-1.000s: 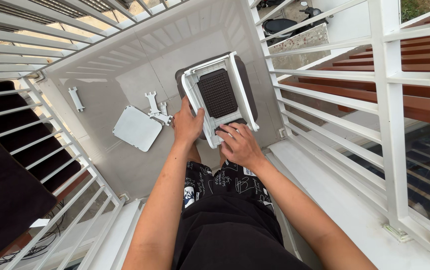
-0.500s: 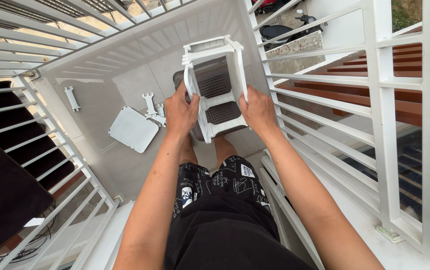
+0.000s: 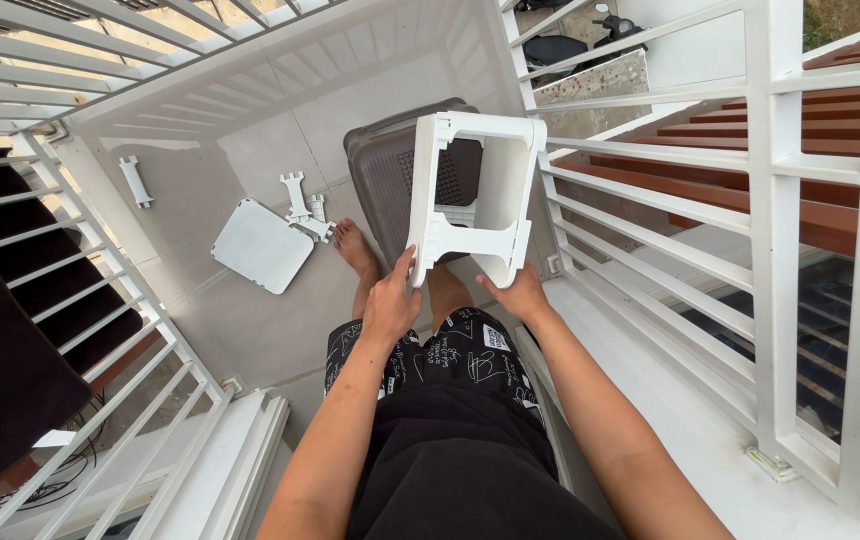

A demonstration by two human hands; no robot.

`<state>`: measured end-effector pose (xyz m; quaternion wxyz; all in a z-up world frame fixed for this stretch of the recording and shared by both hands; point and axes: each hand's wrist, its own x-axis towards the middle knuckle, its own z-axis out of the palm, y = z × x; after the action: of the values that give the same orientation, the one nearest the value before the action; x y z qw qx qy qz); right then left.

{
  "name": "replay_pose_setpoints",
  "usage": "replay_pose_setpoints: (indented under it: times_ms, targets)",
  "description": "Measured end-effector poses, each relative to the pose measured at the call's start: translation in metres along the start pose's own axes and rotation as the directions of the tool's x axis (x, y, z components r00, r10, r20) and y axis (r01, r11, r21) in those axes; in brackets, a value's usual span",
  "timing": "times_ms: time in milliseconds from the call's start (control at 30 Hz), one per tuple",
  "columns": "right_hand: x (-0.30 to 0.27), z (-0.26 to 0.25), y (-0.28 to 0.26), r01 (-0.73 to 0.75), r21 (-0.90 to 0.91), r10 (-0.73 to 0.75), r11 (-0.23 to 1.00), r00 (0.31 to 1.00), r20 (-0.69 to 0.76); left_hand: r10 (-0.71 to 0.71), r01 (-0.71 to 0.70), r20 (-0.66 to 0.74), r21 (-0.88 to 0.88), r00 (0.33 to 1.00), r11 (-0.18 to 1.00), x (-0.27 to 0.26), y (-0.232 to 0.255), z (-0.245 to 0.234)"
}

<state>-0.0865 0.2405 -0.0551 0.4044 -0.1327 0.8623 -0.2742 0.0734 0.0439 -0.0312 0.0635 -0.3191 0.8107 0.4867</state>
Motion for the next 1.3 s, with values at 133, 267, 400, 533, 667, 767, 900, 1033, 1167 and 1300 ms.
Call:
replay_pose_setpoints:
  times_ms: [133, 267, 400, 533, 667, 767, 900, 1033, 1167, 1300]
  targets:
    - [0.003, -0.014, 0.015, 0.130, -0.094, -0.135, 0.987, 0.990, -0.048, -0.048, 0.050, -0.034, 0.061, 0.998, 0.997, 0.007, 0.020, 0.002]
    - [0.010, -0.048, 0.013, 0.041, 0.014, -0.035, 0.999, 0.956, -0.292, 0.181, -0.160, -0.224, 0.110, 0.958, 0.981, 0.025, 0.039, -0.012]
    - [0.019, -0.076, -0.009, 0.037, 0.124, 0.029, 0.992, 0.873, -0.488, 0.037, -0.038, 0.006, 0.125, 0.999, 0.991, 0.042, 0.054, -0.029]
    - [0.025, -0.075, -0.036, 0.126, 0.105, -0.066, 0.987, 0.893, -0.446, 0.120, -0.111, -0.035, 0.204, 0.992, 0.973, 0.043, 0.068, -0.032]
    - [0.018, -0.058, -0.044, -0.124, 0.452, 0.204, 0.883, 0.970, -0.133, 0.547, -0.402, -0.039, 0.636, 0.836, 0.659, 0.044, 0.074, -0.019]
    - [0.000, -0.047, -0.037, -0.121, 0.748, 0.104, 0.652, 0.992, 0.069, 0.578, -0.492, 0.117, 0.675, 0.808, 0.551, 0.056, 0.074, -0.003]
    - [-0.013, -0.044, -0.025, 0.078, 0.579, -0.129, 0.811, 0.990, 0.049, 0.664, -0.604, 0.176, 0.623, 0.727, 0.496, 0.075, 0.070, 0.017]
    - [-0.012, -0.040, -0.024, 0.002, 0.545, -0.060, 0.838, 0.994, 0.088, 0.675, -0.673, 0.238, 0.540, 0.698, 0.505, 0.080, 0.066, 0.024]
    - [-0.010, -0.040, -0.028, 0.115, 0.551, -0.158, 0.827, 0.987, 0.031, 0.717, -0.662, 0.184, 0.582, 0.673, 0.472, 0.081, 0.072, 0.028]
    - [-0.013, -0.038, -0.029, 0.031, 0.492, -0.051, 0.870, 0.998, 0.028, 0.698, -0.631, 0.208, 0.648, 0.685, 0.426, 0.077, 0.076, 0.035]
